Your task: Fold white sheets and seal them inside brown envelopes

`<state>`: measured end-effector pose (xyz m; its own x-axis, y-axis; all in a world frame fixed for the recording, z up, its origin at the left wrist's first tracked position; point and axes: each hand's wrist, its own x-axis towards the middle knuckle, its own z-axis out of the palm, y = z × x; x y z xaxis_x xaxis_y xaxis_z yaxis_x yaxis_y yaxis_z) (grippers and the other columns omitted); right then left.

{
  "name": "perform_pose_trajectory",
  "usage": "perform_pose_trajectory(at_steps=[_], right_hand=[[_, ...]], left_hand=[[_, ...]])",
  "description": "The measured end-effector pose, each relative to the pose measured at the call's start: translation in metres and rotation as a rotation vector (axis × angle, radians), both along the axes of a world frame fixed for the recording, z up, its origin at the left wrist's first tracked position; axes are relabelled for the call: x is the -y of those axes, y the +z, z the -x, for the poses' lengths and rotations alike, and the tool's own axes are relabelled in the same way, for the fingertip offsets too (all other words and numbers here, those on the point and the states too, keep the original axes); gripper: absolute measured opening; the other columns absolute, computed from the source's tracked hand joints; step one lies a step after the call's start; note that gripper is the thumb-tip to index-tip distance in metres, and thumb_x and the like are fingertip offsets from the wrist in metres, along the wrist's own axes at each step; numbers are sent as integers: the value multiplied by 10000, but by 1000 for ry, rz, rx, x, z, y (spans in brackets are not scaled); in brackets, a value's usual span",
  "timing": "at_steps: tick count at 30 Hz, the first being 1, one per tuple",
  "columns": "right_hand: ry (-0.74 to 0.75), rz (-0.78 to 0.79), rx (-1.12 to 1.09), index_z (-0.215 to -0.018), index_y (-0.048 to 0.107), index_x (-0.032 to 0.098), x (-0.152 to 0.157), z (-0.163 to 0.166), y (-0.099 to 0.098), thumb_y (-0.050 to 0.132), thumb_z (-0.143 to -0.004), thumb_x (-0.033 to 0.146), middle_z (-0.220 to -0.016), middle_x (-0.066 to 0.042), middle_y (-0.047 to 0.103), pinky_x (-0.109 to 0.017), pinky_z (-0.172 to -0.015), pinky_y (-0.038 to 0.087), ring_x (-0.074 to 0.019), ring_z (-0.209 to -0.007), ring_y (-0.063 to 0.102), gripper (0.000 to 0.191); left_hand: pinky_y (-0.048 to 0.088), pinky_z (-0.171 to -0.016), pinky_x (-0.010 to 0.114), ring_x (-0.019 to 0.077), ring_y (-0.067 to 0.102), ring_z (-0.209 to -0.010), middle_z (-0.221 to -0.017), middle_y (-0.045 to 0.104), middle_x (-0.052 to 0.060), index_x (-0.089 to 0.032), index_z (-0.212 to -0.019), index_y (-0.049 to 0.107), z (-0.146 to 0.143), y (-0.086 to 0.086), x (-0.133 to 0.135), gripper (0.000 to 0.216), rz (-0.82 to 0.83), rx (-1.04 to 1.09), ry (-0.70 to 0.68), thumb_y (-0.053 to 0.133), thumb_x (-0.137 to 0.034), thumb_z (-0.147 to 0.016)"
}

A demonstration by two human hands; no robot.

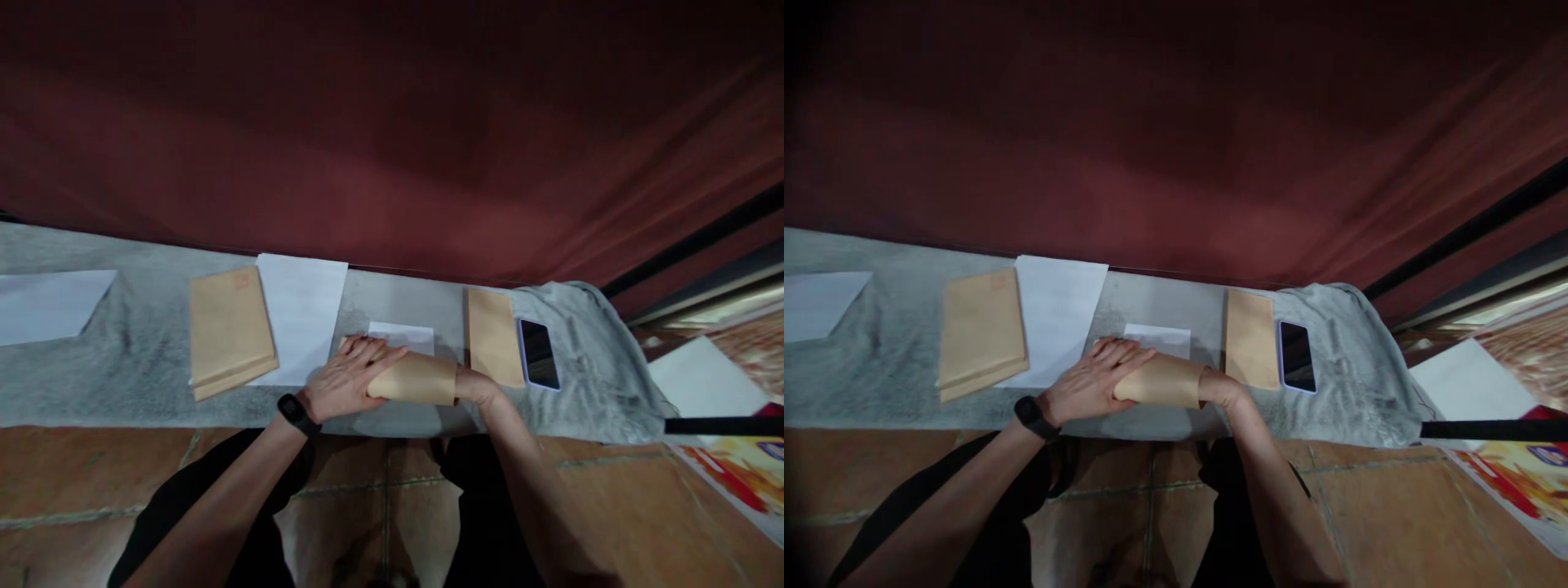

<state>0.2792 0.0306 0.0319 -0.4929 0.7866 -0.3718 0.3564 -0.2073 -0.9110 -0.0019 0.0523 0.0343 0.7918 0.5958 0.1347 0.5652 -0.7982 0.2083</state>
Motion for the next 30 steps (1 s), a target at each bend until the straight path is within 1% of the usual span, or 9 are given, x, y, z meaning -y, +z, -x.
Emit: perform_pose_trajectory(at_steps=[3, 7, 11, 13, 15, 19, 22, 26, 30], right_hand=[[-11, 42, 10, -1119, 744, 168, -2, -7, 2, 758, -787, 362, -871, -5, 745, -284, -671, 564, -186, -775, 657, 385], [-57, 86, -84, -1120, 740, 202, -5, -18, 5, 762, -761, 455, -897, -6, 756, -290, -733, 565, -186, -798, 674, 440], [-185, 129, -224, -1168, 691, 161, -5, -27, 6, 704, -827, 495, -925, -49, 749, -325, -811, 567, -176, -806, 692, 477], [-216, 121, -245, -1136, 692, 153, -4, -28, 7, 645, -877, 484, -936, -63, 743, -348, -877, 559, -179, -853, 691, 423], [-196, 100, -231, -1065, 714, 163, -2, -25, 9, 655, -882, 460, -948, -60, 739, -341, -901, 548, -179, -892, 674, 353], [-98, 91, -198, -947, 724, 178, -2, -20, 11, 802, -765, 428, -894, -10, 715, -291, -815, 522, -168, -857, 629, 320], [-49, 73, -168, -845, 699, 177, -6, -21, 9, 781, -777, 475, -816, 13, 673, -265, -763, 479, -142, -779, 585, 317], [-89, 13, -158, -831, 684, 182, -9, -24, 5, 756, -789, 515, -764, 20, 621, -258, -715, 442, -135, -736, 535, 344], [-109, -10, -179, -832, 670, 185, -11, -24, 2, 755, -794, 537, -743, 28, 585, -259, -690, 421, -126, -708, 506, 364]], left_hand=[[258, -1183, 511, 339, 446, -1379, -1500, 500, 140, -301, -1622, 207, 4, 3, -3, 987, -23, -12, 28, 748, -468, -814], [292, -1158, 492, 340, 474, -1348, -1503, 495, 141, -299, -1626, 186, 6, 4, -5, 1019, -14, -17, 61, 759, -478, -803], [336, -1121, 468, 333, 488, -1328, -1491, 504, 132, -284, -1632, 144, 10, 3, -8, 1054, 45, -20, 109, 752, -479, -794], [339, -1122, 461, 331, 486, -1333, -1492, 503, 129, -276, -1632, 143, 11, 2, -9, 1066, 77, -20, 124, 759, -475, -784], [333, -1132, 462, 331, 479, -1343, -1502, 494, 130, -271, -1632, 141, 12, 2, -11, 1084, 105, -21, 132, 772, -476, -773], [318, -1154, 490, 336, 476, -1352, -1510, 488, 127, -288, -1633, 117, 11, 2, -13, 1128, 154, -38, 138, 791, -498, -754], [261, -1197, 521, 344, 414, -1422, -1560, 437, 131, -292, -1634, 93, 13, -2, -14, 1183, 189, -46, 125, 806, -531, -720], [166, -1236, 558, 351, 292, -1514, -1649, 313, 146, -279, -1635, 68, 20, -10, -15, 1222, 214, -63, 119, 804, -529, -692], [174, -1232, 565, 359, 311, -1504, -1627, 347, 145, -284, -1634, 94, 25, -11, -16, 1206, 227, -67, 145, 798, -507, -679]])
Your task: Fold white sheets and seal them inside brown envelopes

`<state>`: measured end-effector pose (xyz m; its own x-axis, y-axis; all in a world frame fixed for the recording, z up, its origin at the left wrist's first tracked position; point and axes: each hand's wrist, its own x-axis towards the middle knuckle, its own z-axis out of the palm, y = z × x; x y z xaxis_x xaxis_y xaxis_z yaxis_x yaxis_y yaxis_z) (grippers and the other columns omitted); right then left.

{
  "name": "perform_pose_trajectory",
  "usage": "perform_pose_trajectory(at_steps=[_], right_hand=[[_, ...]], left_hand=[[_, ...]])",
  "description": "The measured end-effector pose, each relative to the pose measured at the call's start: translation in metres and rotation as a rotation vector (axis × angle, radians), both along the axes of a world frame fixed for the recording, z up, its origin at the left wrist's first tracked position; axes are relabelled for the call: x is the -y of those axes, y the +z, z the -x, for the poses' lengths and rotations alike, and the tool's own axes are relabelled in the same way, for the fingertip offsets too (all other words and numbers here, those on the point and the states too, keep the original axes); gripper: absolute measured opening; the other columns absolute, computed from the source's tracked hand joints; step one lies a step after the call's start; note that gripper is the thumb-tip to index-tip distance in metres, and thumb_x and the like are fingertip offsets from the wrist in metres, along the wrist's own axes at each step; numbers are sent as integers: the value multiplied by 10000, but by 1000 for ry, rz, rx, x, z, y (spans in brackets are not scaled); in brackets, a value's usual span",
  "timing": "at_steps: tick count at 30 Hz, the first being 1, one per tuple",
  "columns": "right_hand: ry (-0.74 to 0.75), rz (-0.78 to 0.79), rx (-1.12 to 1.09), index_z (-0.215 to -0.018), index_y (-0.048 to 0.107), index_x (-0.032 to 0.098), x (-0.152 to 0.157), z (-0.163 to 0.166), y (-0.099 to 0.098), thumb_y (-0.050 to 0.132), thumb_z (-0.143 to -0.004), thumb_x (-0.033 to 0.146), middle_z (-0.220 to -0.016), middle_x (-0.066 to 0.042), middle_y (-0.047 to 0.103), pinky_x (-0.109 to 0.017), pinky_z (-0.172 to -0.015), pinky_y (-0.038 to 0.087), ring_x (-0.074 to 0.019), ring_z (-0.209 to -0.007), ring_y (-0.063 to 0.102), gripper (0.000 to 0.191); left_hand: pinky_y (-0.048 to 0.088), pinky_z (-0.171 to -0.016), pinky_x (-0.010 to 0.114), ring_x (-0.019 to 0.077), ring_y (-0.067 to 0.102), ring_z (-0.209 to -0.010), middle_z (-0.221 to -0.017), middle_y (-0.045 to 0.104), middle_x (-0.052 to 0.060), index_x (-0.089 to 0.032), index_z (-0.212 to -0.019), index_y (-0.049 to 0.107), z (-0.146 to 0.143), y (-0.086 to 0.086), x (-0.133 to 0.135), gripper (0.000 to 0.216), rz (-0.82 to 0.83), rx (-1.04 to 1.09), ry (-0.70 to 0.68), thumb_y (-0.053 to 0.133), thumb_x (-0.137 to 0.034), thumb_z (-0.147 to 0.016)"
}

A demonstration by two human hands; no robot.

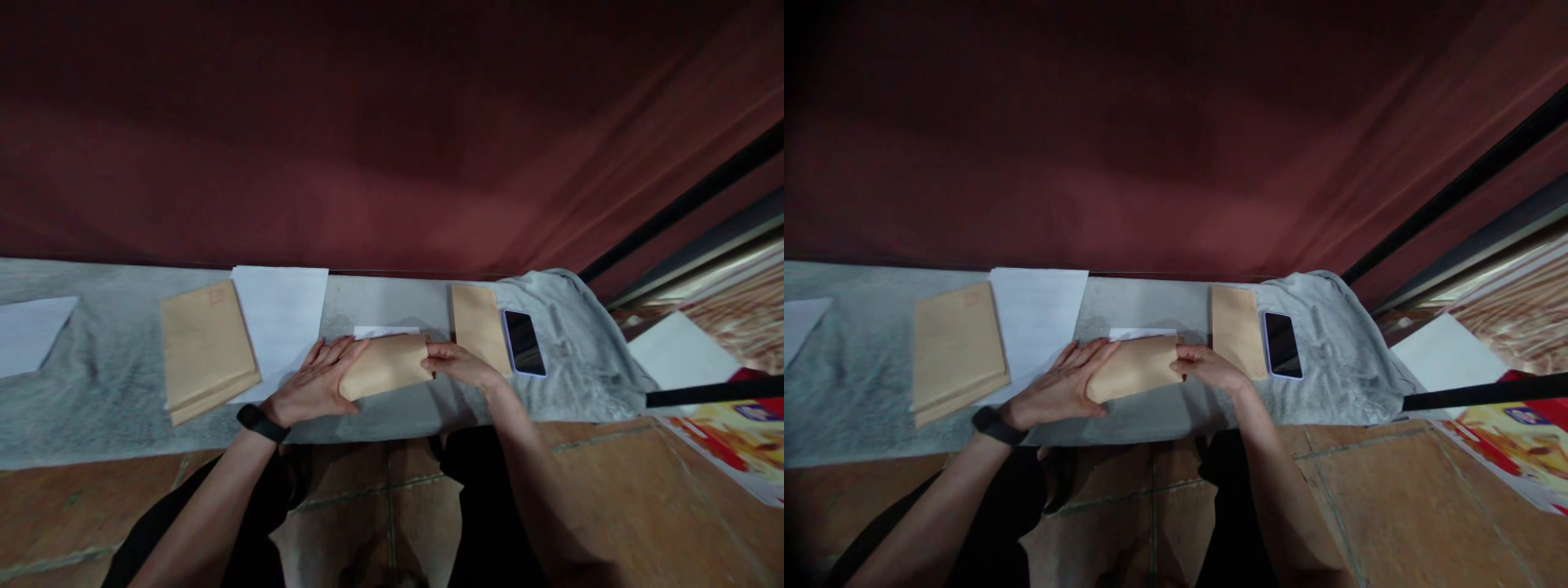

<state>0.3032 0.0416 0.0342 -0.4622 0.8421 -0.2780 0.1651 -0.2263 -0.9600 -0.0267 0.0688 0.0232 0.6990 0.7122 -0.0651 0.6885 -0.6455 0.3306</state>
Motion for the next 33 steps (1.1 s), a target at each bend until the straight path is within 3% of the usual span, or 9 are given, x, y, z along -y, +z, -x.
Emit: perform_pose_trajectory(at_steps=[6, 12, 15, 20, 26, 30, 33], right_hand=[[0, -25, -22, -857, 679, 180, 1, 2, 7, 768, -813, 521, -787, 30, 606, -244, -703, 451, -120, -741, 526, 355], [65, 88, -11, -989, 739, 185, 5, 7, 14, 785, -797, 446, -866, 20, 686, -250, -770, 509, -139, -806, 605, 327], [107, 78, 36, -945, 753, 175, 4, 10, 9, 761, -813, 449, -838, 20, 681, -256, -775, 505, -136, -778, 597, 304], [86, 36, 21, -963, 732, 171, 3, 18, 2, 726, -829, 539, -872, 14, 666, -280, -843, 491, -141, -817, 599, 392], [7, -20, 45, -930, 713, 183, 3, 22, 8, 696, -839, 627, -820, -1, 647, -308, -799, 504, -158, -763, 574, 454], [-86, -63, 39, -741, 691, 190, 2, 18, 14, 606, -833, 768, -758, -45, 679, -344, -841, 541, -193, -775, 630, 592], [-70, -33, -15, -802, 726, 172, 0, 16, 15, 552, -819, 831, -805, -76, 733, -374, -872, 561, -215, -804, 684, 681]], left_hand=[[310, -1175, 453, 304, 460, -1378, -1507, 478, 96, -305, -1627, 148, 0, 11, -2, 1084, -30, 51, -12, 752, -358, -728], [296, -1185, 493, 320, 462, -1375, -1526, 467, 113, -297, -1622, 172, 0, 15, 0, 1065, -35, 57, -18, 757, -376, -736], [246, -1212, 534, 329, 414, -1430, -1546, 450, 122, -300, -1625, 154, 0, 11, 1, 1082, -41, 64, -26, 766, -403, -739], [168, -1236, 595, 357, 357, -1472, -1579, 401, 162, -272, -1629, 137, -13, 8, 7, 1147, -63, 70, -44, 808, -470, -721], [197, -1231, 591, 346, 465, -1379, -1409, 531, 154, -267, -1633, 98, -32, 18, 12, 1145, -112, 104, -25, 792, -494, -751], [210, -1224, 586, 350, 500, -1333, -1356, 549, 148, -269, -1630, 114, -29, 21, 10, 1060, -228, 82, 49, 747, -416, -792], [211, -1218, 589, 359, 505, -1321, -1356, 544, 155, -262, -1628, 127, -22, 21, 8, 1046, -287, 42, 77, 741, -392, -792]])
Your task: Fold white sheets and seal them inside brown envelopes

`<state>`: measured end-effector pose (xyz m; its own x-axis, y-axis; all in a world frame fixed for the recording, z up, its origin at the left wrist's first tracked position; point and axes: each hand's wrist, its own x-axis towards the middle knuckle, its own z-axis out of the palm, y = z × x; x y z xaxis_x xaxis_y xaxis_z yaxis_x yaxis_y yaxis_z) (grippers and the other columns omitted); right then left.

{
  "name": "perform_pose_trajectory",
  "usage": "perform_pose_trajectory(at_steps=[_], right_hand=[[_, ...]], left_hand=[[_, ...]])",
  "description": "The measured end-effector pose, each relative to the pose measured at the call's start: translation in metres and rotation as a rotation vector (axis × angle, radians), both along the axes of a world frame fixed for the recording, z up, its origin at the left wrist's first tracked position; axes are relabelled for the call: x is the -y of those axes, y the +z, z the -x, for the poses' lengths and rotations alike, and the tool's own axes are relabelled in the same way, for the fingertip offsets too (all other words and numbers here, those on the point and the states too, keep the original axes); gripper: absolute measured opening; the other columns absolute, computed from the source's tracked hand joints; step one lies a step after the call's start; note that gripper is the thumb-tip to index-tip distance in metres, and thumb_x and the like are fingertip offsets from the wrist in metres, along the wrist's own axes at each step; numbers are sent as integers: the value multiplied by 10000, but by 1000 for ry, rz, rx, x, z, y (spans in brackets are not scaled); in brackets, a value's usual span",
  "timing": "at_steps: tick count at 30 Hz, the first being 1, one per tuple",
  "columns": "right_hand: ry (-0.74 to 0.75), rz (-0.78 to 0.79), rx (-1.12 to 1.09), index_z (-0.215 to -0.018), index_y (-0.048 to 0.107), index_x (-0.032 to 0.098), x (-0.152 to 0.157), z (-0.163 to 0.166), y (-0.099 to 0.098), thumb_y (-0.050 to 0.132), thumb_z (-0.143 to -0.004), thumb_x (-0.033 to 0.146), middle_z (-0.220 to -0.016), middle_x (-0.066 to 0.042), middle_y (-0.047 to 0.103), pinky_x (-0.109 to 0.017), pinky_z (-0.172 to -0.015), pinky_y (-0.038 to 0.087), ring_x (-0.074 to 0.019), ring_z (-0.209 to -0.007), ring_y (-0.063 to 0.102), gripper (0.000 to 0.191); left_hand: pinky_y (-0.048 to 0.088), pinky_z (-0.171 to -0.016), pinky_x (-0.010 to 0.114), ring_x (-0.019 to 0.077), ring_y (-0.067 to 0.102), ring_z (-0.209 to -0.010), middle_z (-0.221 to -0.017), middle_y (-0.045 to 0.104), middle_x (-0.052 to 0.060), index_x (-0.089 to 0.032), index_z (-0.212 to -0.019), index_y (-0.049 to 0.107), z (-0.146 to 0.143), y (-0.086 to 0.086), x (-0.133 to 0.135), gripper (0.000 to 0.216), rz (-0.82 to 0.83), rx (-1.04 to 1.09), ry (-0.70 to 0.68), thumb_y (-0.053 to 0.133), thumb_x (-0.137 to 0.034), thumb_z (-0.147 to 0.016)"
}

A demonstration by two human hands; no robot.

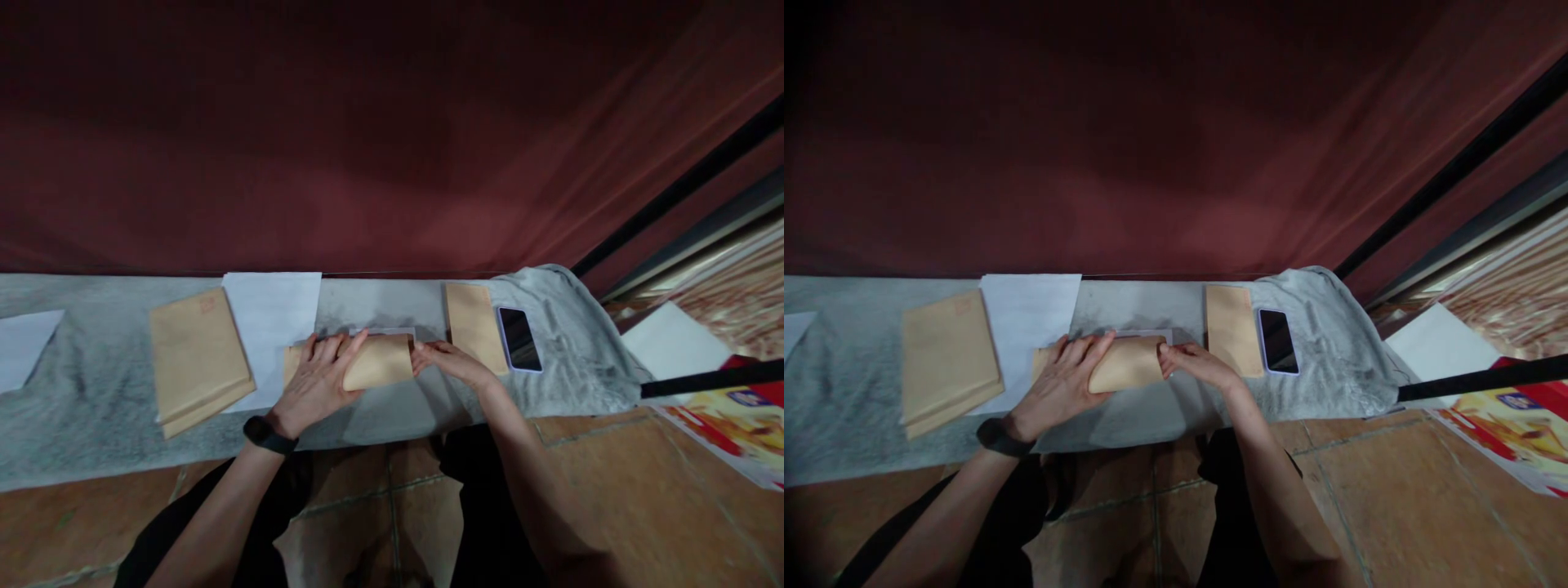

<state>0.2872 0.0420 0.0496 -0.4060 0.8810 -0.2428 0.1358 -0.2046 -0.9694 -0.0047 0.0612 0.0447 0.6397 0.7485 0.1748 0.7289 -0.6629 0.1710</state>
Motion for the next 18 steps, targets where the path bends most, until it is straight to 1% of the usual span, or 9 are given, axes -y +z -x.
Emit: perform_pose_trajectory(at_steps=[2, 4, 6, 8, 10, 12, 14, 16, 18], right_hand=[[-7, -4, 8, -855, 736, 165, -2, 0, -2, 532, -839, 822, -830, -85, 751, -377, -861, 569, -215, -803, 698, 687], [-42, -29, 71, -900, 737, 165, -3, 1, -6, 508, -891, 766, -846, -82, 754, -359, -840, 564, -203, -796, 693, 643], [-79, -84, 204, -934, 731, 175, -4, 3, -10, 526, -929, 669, -857, -56, 742, -323, -808, 542, -182, -789, 671, 536], [-122, -148, 344, -937, 722, 189, -5, 7, -13, 560, -935, 580, -845, -24, 716, -291, -776, 505, -167, -781, 641, 422], [-190, -184, 443, -917, 708, 201, -6, 13, -14, 551, -945, 554, -804, -6, 683, -273, -751, 468, -159, -764, 613, 387], [-265, -163, 482, -868, 689, 207, -6, 20, -15, 529, -951, 571, -750, 0, 653, -262, -718, 439, -154, -736, 590, 406], [-283, -99, 465, -790, 668, 207, -7, 28, -17, 544, -938, 546, -701, 4, 637, -252, -671, 415, -148, -698, 573, 391], [-239, -30, 397, -717, 648, 199, -8, 35, -21, 575, -909, 440, -668, 7, 635, -244, -618, 394, -138, -652, 558, 316], [-200, 8, 339, -681, 637, 190, -9, 40, -26, 573, -869, 318, -663, 10, 644, -236, -576, 383, -122, -598, 533, 236]], left_hand=[[213, -1216, 590, 357, 509, -1316, -1348, 545, 158, -256, -1629, 121, 6, 0, -2, 1043, -11, -15, 10, 736, -395, -797], [217, -1212, 600, 358, 514, -1310, -1347, 546, 161, -258, -1631, 104, 14, -1, -5, 1039, -16, -22, 25, 723, -409, -811], [220, -1207, 614, 364, 509, -1315, -1361, 538, 166, -265, -1633, 83, 21, -3, -7, 1039, -24, -25, 46, 713, -426, -822], [231, -1201, 621, 372, 498, -1327, -1375, 528, 168, -272, -1633, 71, 27, -5, -9, 1046, -31, -30, 63, 712, -439, -824], [240, -1198, 623, 375, 494, -1332, -1377, 527, 165, -273, -1632, 71, 30, -6, -9, 1050, -35, -33, 70, 715, -440, -820], [240, -1200, 623, 376, 492, -1335, -1380, 529, 165, -266, -1631, 81, 30, -5, -8, 1039, -43, -31, 76, 710, -441, -823], [225, -1211, 617, 374, 482, -1346, -1389, 525, 172, -249, -1630, 96, 29, -3, -8, 1022, -60, -18, 79, 701, -443, -831], [210, -1221, 611, 372, 469, -1361, -1400, 519, 176, -239, -1629, 114, 29, -2, -8, 1000, -74, -5, 77, 690, -449, -840], [209, -1222, 614, 371, 464, -1367, -1405, 520, 173, -242, -1627, 131, 31, -2, -9, 984, -72, 9, 78, 684, -463, -843]])
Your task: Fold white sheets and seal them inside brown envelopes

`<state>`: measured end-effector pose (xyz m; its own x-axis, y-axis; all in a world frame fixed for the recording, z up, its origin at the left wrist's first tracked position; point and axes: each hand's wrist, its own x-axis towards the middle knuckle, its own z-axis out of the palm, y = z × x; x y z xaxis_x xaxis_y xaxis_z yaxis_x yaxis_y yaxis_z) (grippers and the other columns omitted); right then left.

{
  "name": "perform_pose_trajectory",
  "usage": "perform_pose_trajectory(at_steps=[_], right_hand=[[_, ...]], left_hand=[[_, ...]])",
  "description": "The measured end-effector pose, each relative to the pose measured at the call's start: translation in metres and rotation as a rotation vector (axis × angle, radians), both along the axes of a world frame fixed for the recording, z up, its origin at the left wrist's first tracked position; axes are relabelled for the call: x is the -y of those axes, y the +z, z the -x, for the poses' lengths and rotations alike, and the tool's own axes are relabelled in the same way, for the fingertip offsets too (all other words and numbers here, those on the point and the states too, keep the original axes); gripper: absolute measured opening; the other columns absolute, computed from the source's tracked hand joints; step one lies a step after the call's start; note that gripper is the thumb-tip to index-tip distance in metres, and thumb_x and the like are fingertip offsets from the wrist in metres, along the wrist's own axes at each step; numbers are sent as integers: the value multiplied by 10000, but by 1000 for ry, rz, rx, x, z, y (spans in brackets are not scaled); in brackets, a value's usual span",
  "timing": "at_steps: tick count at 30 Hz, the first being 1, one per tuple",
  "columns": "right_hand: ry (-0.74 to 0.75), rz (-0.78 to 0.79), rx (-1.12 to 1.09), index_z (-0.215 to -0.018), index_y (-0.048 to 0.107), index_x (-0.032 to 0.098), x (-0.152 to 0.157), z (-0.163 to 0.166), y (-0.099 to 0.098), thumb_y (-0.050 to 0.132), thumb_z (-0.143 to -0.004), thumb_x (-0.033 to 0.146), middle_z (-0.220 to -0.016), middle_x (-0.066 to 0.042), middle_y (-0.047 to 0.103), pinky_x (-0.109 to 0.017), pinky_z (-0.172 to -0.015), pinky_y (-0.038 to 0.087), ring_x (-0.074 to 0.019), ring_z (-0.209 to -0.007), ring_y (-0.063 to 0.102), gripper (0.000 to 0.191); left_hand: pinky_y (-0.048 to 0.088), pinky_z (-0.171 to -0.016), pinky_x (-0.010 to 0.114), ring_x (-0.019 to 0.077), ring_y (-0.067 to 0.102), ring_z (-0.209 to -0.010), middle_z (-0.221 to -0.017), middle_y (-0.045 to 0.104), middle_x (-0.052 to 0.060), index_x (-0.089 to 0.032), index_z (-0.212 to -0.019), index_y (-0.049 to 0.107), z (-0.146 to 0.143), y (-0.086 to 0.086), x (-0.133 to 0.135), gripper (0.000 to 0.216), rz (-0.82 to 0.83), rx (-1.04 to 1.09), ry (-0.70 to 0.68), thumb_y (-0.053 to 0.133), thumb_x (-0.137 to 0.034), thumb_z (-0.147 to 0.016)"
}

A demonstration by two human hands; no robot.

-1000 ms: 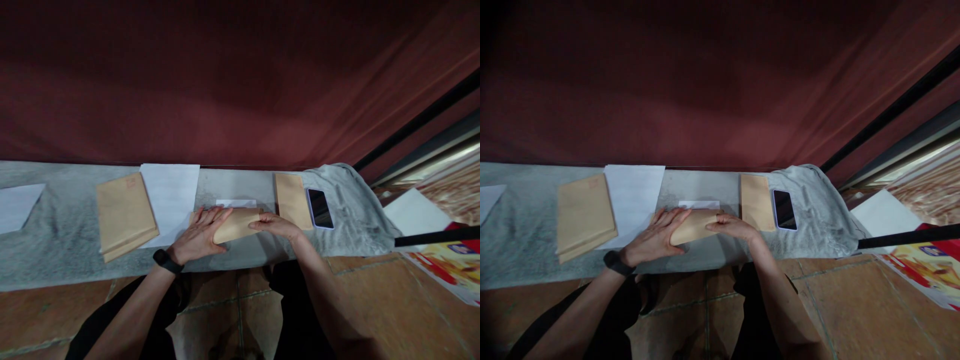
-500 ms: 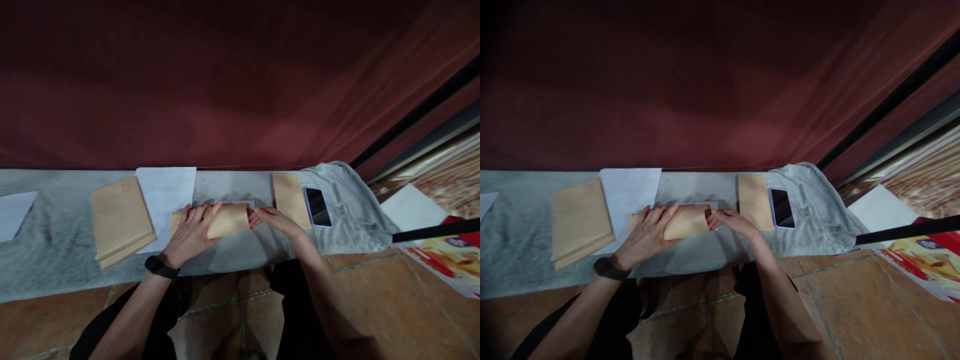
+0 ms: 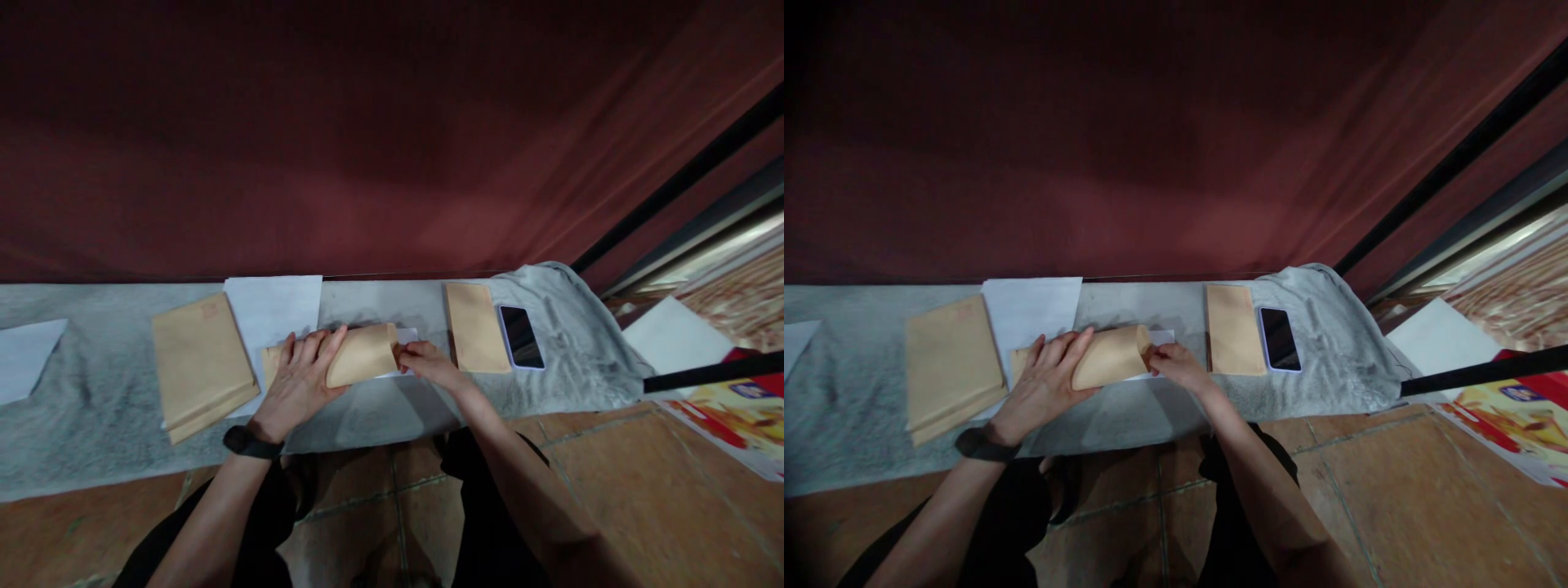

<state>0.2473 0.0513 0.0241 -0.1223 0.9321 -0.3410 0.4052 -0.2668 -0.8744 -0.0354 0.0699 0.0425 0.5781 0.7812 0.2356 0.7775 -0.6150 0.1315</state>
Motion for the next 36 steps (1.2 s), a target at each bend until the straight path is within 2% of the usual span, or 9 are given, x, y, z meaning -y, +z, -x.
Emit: perform_pose_trajectory(at_steps=[4, 8, 13, 16, 20, 26, 31, 34, 36], right_hand=[[14, 10, -46, -681, 634, 182, -2, 5, -5, 566, -829, 236, -702, 12, 678, -213, -549, 399, -93, -546, 505, 172], [10, -4, -29, -731, 647, 183, -3, 2, -3, 545, -924, 334, -718, 1, 687, -210, -561, 414, -99, -564, 536, 265], [-181, -196, 492, -1035, 665, 195, 3, -9, 4, 527, -1007, 434, -1000, -107, 734, -283, -787, 481, -222, -921, 686, 277], [-205, -170, 717, -1144, 627, 170, 8, -6, 6, 575, -984, 501, -1129, -182, 711, -344, -902, 491, -288, -1060, 678, 371], [-186, -113, 828, -1239, 572, 114, 9, 10, 5, 659, -921, 536, -1232, -252, 655, -411, -946, 502, -356, -1141, 646, 535], [-180, -58, 784, -1209, 587, 113, 3, 17, 2, 685, -902, 454, -1222, -246, 662, -415, -967, 490, -357, -1143, 641, 469], [-199, -105, 644, -993, 624, 199, -1, -1, -3, 646, -908, 348, -1048, -123, 709, -343, -844, 496, -273, -997, 677, 173], [-350, -226, 468, -868, 576, 221, -6, -20, -3, 605, -895, 322, -778, -22, 645, -289, -677, 465, -205, -746, 639, 108], [-483, -366, 276, -871, 552, 226, -10, -31, 0, 582, -877, 371, -713, 10, 588, -267, -588, 436, -177, -650, 573, 149]], left_hand=[[226, -1215, 619, 376, 463, -1371, -1420, 522, 168, -252, -1626, 140, 4, -3, -2, 993, 27, 20, 21, 692, -484, -834], [234, -1209, 623, 375, 476, -1359, -1416, 523, 168, -260, -1628, 116, 5, -4, -2, 1007, 38, 11, 29, 696, -470, -832], [215, -1211, 635, 379, 458, -1370, -1430, 506, 174, -260, -1633, 85, 15, 1, -3, 1005, 8, -9, 60, 678, -464, -848], [220, -1203, 648, 384, 456, -1366, -1434, 502, 175, -261, -1637, 67, 28, 3, -6, 1001, -15, -11, 104, 662, -458, -857], [232, -1192, 658, 388, 466, -1350, -1423, 502, 184, -256, -1639, 40, 42, 4, -10, 1026, -14, -40, 154, 669, -447, -852], [232, -1189, 654, 389, 472, -1344, -1419, 511, 178, -263, -1639, 57, 46, -3, -12, 1037, 5, -47, 170, 682, -459, -836], [219, -1185, 645, 397, 468, -1348, -1429, 505, 188, -233, -1638, 92, 46, -8, -14, 1033, 44, -61, 162, 679, -475, -823], [210, -1188, 632, 395, 468, -1347, -1430, 504, 172, -248, -1636, 96, 45, -10, -15, 1050, 85, -63, 181, 691, -484, -803], [206, -1190, 624, 393, 470, -1347, -1429, 506, 161, -262, -1635, 103, 44, -11, -15, 1058, 115, -60, 194, 696, -495, -791]])
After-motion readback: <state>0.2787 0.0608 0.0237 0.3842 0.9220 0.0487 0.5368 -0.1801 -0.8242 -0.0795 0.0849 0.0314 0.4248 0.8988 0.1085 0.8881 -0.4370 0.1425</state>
